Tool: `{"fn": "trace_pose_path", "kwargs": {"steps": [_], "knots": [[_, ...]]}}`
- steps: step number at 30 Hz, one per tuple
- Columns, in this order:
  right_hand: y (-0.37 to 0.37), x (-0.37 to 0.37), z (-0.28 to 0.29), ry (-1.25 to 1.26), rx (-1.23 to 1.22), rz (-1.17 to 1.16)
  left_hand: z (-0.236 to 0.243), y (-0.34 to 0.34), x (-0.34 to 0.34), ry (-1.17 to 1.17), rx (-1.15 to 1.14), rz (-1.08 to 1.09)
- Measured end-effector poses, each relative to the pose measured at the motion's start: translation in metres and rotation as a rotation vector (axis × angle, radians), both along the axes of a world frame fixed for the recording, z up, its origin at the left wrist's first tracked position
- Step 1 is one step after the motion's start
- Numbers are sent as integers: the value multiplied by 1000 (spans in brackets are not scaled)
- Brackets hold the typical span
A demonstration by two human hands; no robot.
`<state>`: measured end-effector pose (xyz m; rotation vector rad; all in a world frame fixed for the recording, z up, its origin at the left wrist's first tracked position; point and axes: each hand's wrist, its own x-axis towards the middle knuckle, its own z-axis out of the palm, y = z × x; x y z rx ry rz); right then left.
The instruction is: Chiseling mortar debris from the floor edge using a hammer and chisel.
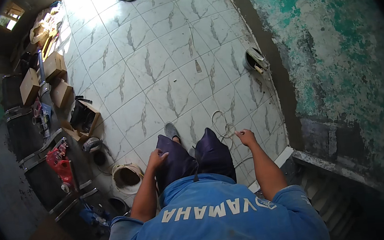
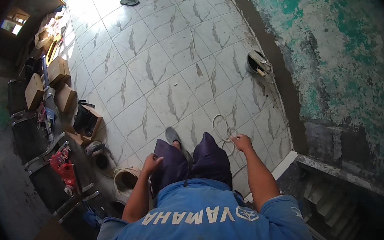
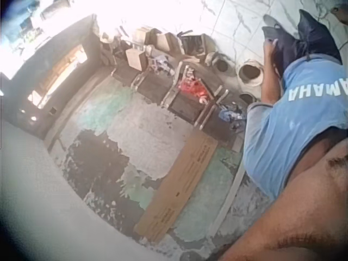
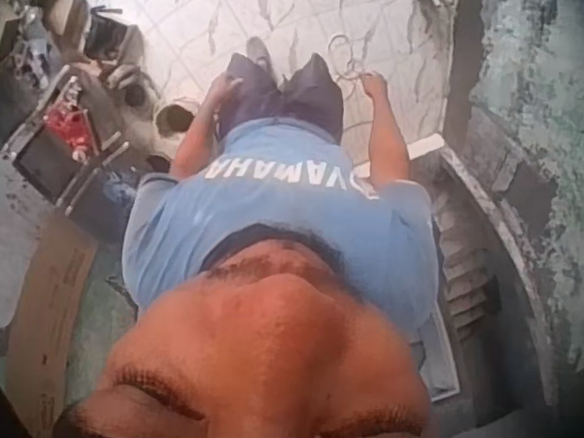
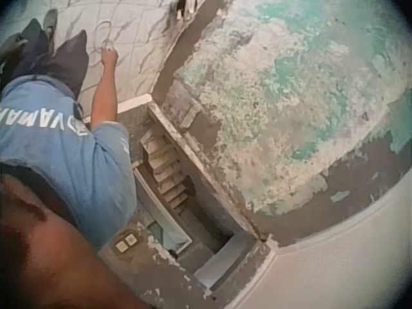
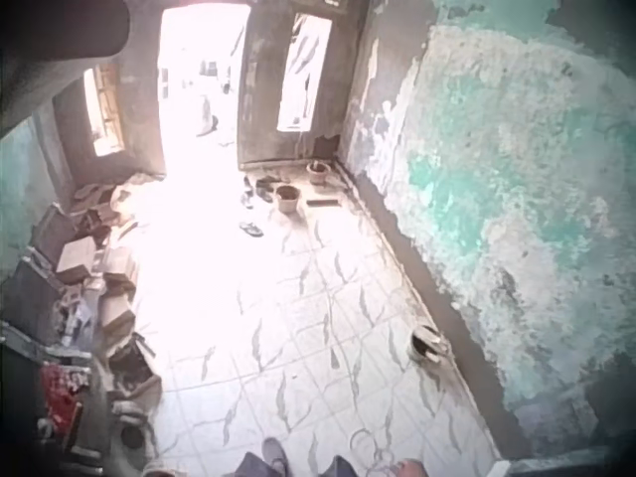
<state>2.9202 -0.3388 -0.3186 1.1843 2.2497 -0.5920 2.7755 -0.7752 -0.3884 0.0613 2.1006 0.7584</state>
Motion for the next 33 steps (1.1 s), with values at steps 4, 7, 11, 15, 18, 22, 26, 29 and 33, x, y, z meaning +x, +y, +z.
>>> {"fn": "trace_pose_path", "kwargs": {"steps": [4, 7, 11, 15, 18, 22, 26, 29, 33], "knots": [[39, -130, -58, 124, -121, -57, 6, 65, -16, -69, -92, -82], [65, -242, -159, 73, -124, 1, -30, 99, -22, -13, -197, 89], [107, -371, -377, 6, -57, 219, -115, 141, -14, -145, -323, 455], [164, -437, -596, 26, 108, 349, -180, 216, 39, -300, -345, 777], [194, -457, -710, 109, 309, 233, -210, 264, 80, -512, -555, 831], [205, -465, -773, 16, 240, -123, -237, 305, 128, -642, -474, 831], [178, -448, -753, 110, -319, -230, -229, 317, 175, -636, -637, 936], [110, -424, -715, 174, -580, 47, -211, 307, 212, -572, -589, 1121], [-31, -350, -632, -11, -533, 434, -189, 282, 276, -477, -505, 1363]]}}
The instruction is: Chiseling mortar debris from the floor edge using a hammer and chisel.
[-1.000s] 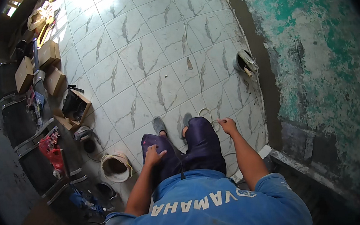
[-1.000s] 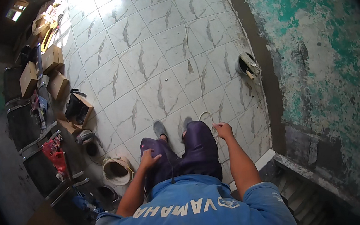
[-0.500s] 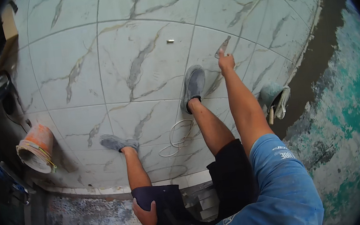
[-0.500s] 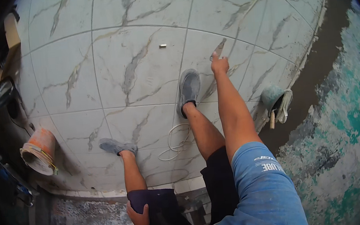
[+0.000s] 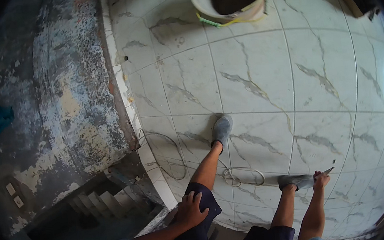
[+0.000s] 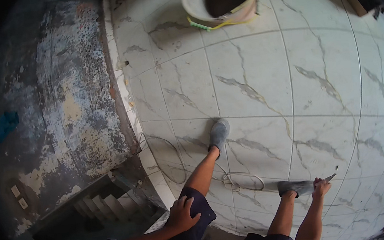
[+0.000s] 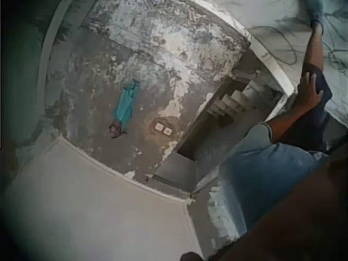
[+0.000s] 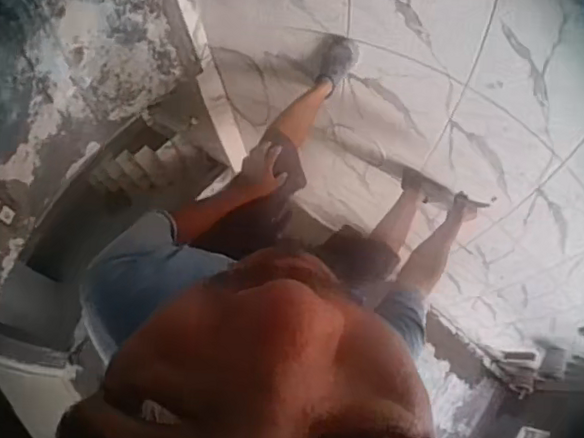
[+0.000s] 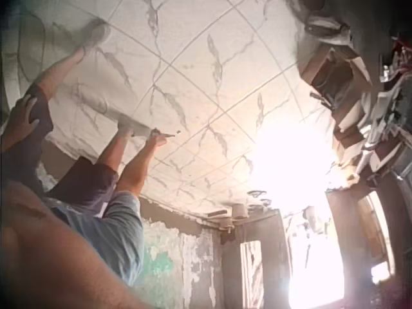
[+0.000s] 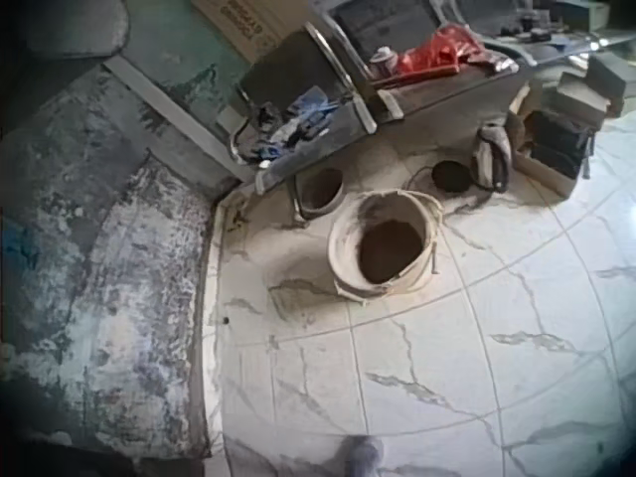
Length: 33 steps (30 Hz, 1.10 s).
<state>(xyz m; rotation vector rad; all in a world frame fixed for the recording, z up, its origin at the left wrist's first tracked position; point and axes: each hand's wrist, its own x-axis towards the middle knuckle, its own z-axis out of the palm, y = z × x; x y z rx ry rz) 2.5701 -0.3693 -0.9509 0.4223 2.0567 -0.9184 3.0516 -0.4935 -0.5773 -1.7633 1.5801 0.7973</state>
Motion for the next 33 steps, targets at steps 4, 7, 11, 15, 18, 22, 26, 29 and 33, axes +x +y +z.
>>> {"fn": "trace_pose_path", "kwargs": {"steps": [4, 7, 11, 15, 18, 22, 26, 29, 33], "knots": [[-122, 146, 125, -191, 206, 374, 15, -25, 99, 75, -48, 233], [-199, 263, 211, -508, 141, 570, 21, -56, 182, 299, -187, 460], [-320, 402, 270, -528, 64, 1208, 49, -88, 245, 229, -98, 653], [-451, 524, 329, 492, -546, 2055, 67, -115, 293, 238, 277, 624], [-552, 591, 388, -334, -47, 1152, 58, -164, 338, 437, 330, 574], [-695, 666, 408, -198, -39, 1254, 60, -274, 407, 718, 336, 486], [-842, 754, 374, -128, -196, 1621, 102, -390, 487, 894, 230, 663], [-955, 852, 351, -142, -209, 1713, 154, -449, 532, 1306, 99, 520], [-1082, 1003, 309, -156, -196, 1749, 171, -544, 597, 1137, 303, 450]]}}
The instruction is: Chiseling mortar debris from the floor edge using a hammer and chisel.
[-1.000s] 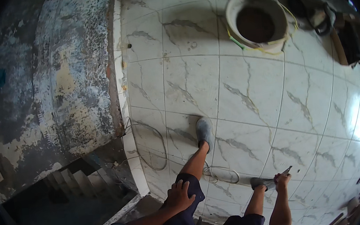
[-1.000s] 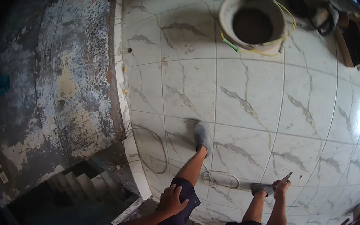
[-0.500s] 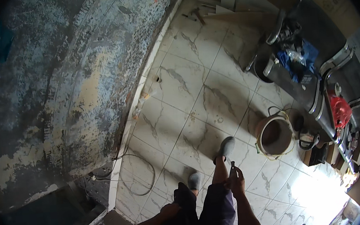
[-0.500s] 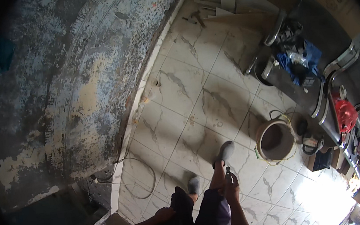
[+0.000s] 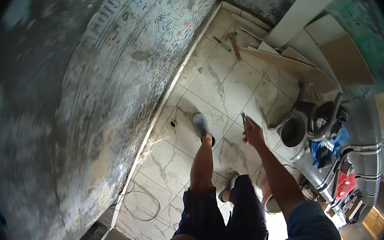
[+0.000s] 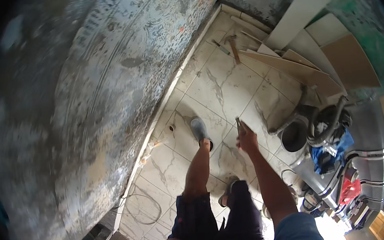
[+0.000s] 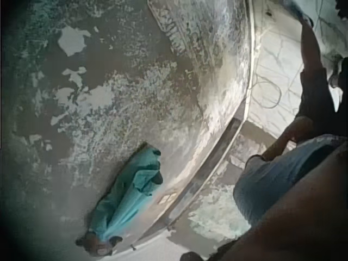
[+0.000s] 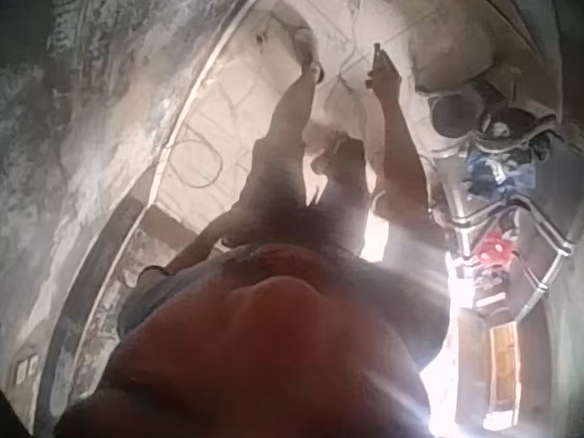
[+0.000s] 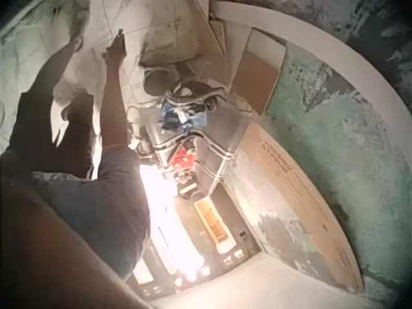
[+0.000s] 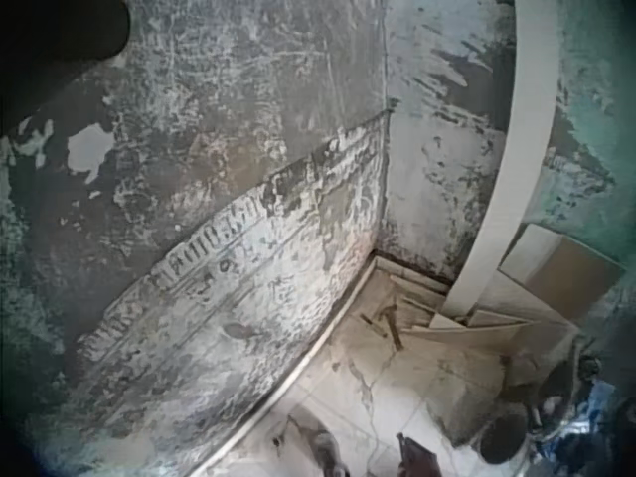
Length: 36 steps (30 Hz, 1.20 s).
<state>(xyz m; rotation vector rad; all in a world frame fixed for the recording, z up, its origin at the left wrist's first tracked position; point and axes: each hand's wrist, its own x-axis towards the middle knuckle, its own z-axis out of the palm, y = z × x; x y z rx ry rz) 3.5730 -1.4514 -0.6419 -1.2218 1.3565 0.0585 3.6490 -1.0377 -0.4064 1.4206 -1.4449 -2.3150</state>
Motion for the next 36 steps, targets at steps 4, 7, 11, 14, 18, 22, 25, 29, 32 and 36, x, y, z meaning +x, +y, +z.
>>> {"fn": "trace_pose_path", "kwargs": {"steps": [4, 7, 11, 14, 18, 22, 25, 29, 32, 36], "knots": [[-82, 130, -111, -19, -67, 106, -55, -122, 133, -427, -76, 377], [-137, 219, -215, -329, -958, 457, -74, -195, 244, -1524, -492, 1013], [-204, 318, -310, -235, -274, 312, -104, -259, 343, -2168, -1153, 382], [-263, 373, -360, -105, 144, 145, -142, -287, 370, -2416, -1259, 191], [-317, 419, -429, 62, -979, 492, -191, -306, 382, -2583, -1379, 298], [-318, 432, -460, -31, -961, 394, -247, -335, 362, -2405, -1582, 729], [-276, 420, -451, -90, -1048, 429, -267, -372, 329, -1878, -1438, 1234], [-260, 395, -443, -199, -535, 439, -293, -423, 294, -1393, -1228, 1327], [-307, 395, -456, -284, -510, 438, -307, -438, 284, -1253, -1159, 1383], [-309, 414, -464, -50, -597, 566, -312, -438, 269, -1019, -966, 1581]]}}
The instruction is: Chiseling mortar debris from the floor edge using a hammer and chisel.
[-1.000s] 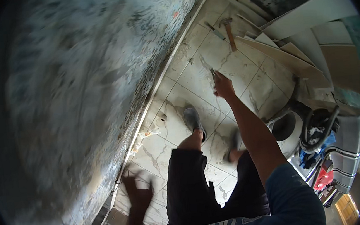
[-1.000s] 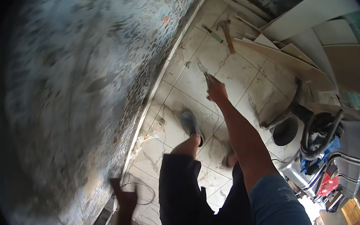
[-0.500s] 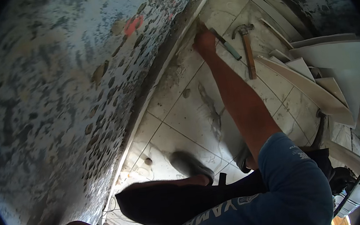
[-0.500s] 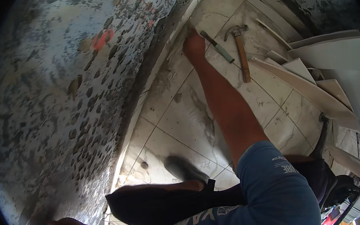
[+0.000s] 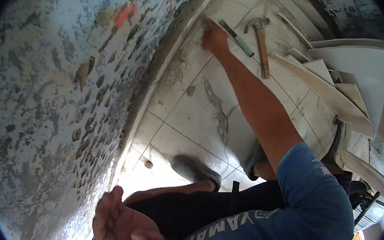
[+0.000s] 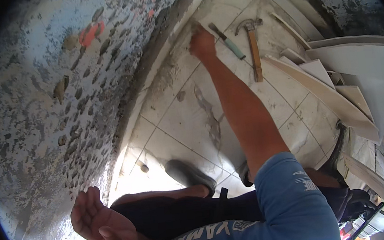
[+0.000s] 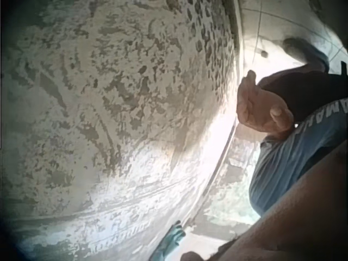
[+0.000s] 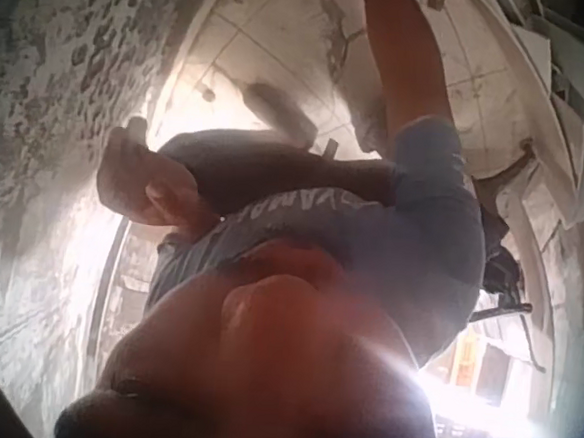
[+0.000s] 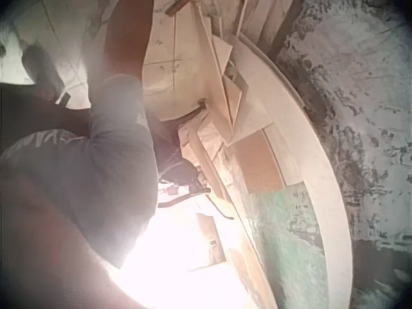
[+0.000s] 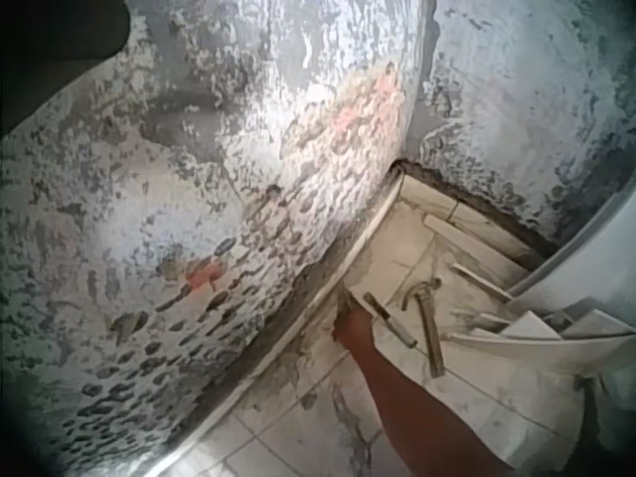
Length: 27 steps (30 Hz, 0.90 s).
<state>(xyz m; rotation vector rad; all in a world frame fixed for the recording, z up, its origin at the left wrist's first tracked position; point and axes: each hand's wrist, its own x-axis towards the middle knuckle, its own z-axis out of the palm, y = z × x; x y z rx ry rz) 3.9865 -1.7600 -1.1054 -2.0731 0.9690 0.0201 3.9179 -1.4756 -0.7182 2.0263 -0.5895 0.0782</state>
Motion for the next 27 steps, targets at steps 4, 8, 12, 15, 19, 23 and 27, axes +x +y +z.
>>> {"fn": "trace_pose_path", "kwargs": {"steps": [4, 8, 12, 15, 19, 23, 27], "knots": [[68, -13, 28, -316, -336, -86, 1, 1, -4, 35, -52, 61], [71, -17, 50, -181, 53, -62, 8, 2, -1, 33, -108, -9], [79, -12, 52, -80, -29, -42, 13, 10, 0, -12, -167, -49], [92, -10, 49, 10, -141, -28, 11, 14, 0, -5, -223, 31], [87, -13, 47, 124, -352, 407, 17, 16, 3, -2, -271, -100], [86, -19, 37, 88, -412, 488, 25, 17, -3, 56, -293, -47], [104, -20, 25, 22, -235, 592, 26, 19, -7, 60, -249, -44]]}}
